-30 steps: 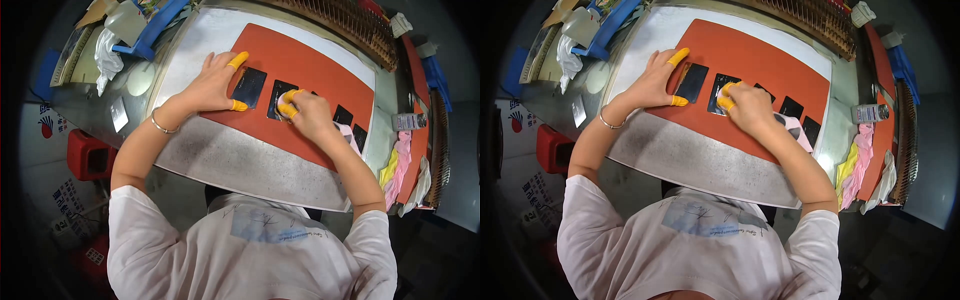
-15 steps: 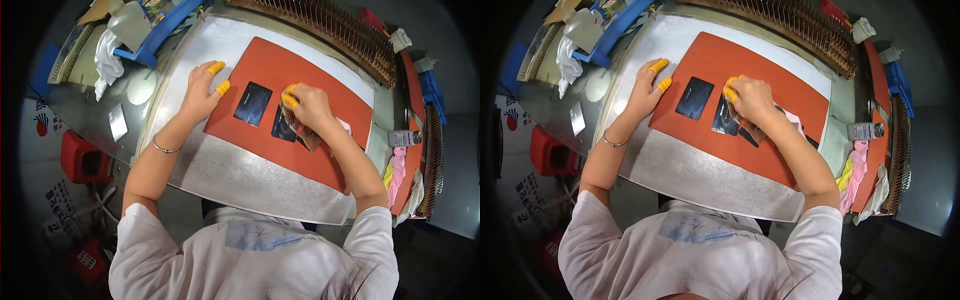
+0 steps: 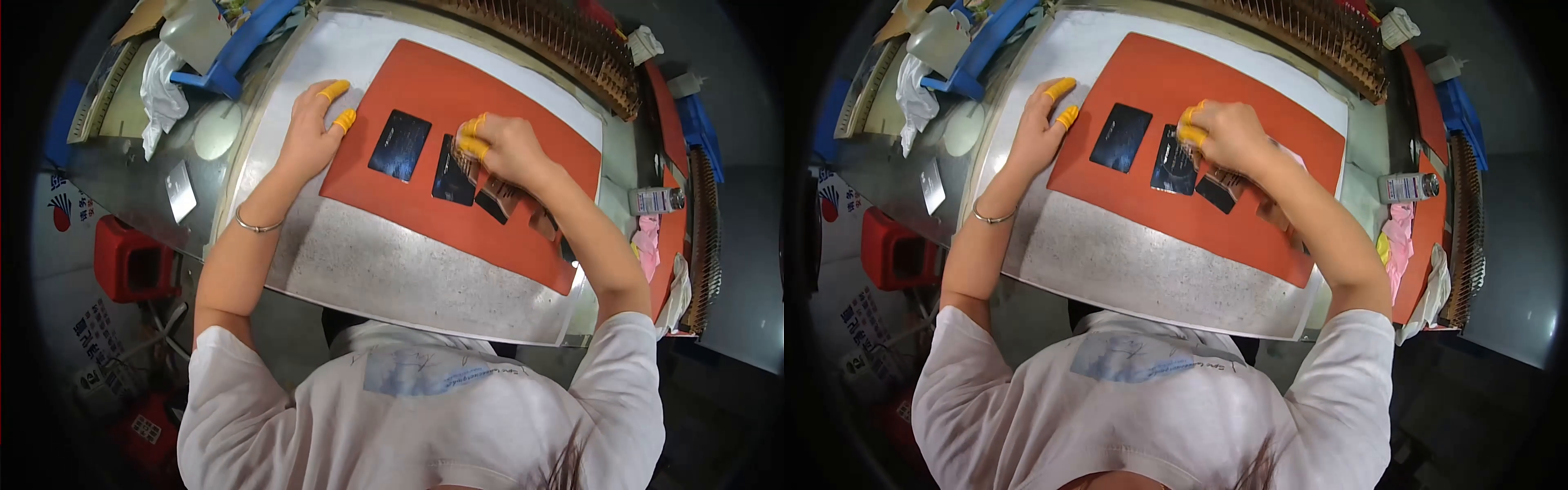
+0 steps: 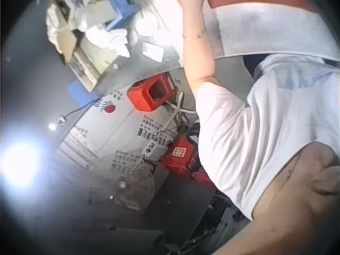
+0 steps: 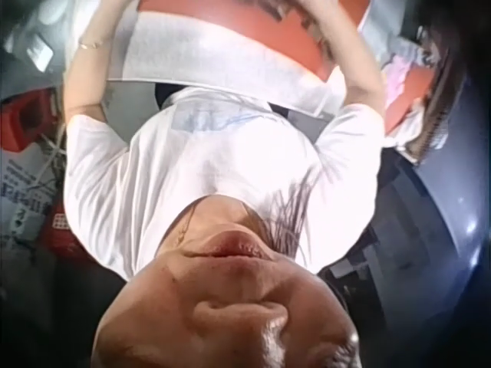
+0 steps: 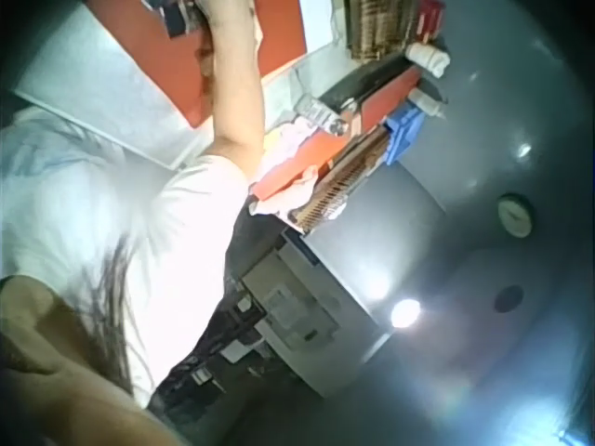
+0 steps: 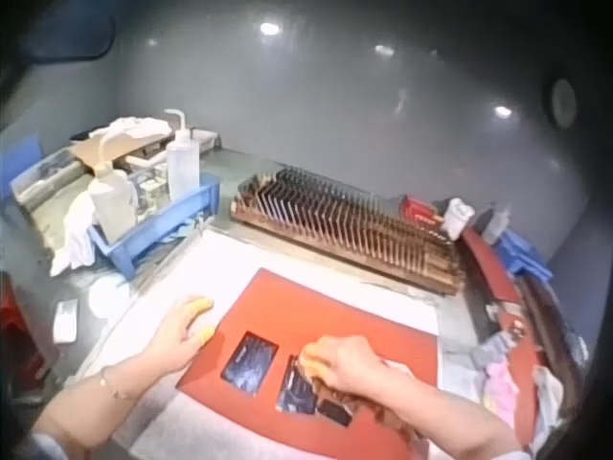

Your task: The person wipes small black metal plates clean with a cleaning cloth while they rest on a red mat at a workbench.

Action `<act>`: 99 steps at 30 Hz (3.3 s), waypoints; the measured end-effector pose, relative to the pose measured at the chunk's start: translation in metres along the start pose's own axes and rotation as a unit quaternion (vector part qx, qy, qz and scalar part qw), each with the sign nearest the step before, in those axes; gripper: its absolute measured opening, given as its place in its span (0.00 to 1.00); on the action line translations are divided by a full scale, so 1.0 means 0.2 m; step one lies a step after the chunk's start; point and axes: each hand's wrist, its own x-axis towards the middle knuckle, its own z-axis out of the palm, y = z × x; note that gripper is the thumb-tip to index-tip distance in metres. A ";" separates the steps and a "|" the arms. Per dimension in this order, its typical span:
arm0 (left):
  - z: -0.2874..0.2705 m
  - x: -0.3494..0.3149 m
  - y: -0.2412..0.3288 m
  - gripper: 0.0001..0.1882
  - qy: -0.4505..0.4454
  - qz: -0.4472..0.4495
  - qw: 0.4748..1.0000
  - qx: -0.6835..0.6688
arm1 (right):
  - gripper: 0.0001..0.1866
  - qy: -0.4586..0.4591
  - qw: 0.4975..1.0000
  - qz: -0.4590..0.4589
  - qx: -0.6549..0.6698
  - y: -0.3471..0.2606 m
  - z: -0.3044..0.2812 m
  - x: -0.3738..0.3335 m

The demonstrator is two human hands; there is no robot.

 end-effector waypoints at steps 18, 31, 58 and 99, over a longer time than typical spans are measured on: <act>0.02 -0.03 -0.03 0.20 0.004 -0.029 0.998 -0.049 | 0.04 -0.015 0.993 -0.119 -0.007 0.01 -0.01 -0.17; -0.02 -0.03 0.01 0.21 -0.016 -0.041 0.996 -0.075 | 0.07 -0.114 0.966 -0.231 0.009 -0.38 0.03 -0.43; 0.35 0.12 0.82 0.54 -0.333 0.165 0.928 0.016 | 0.13 0.124 0.845 0.414 -0.315 0.73 -1.10 -1.05; 0.07 0.07 -0.01 0.18 0.008 0.020 0.998 -0.056 | 0.07 0.035 0.997 0.045 -0.055 0.09 -0.05 -0.28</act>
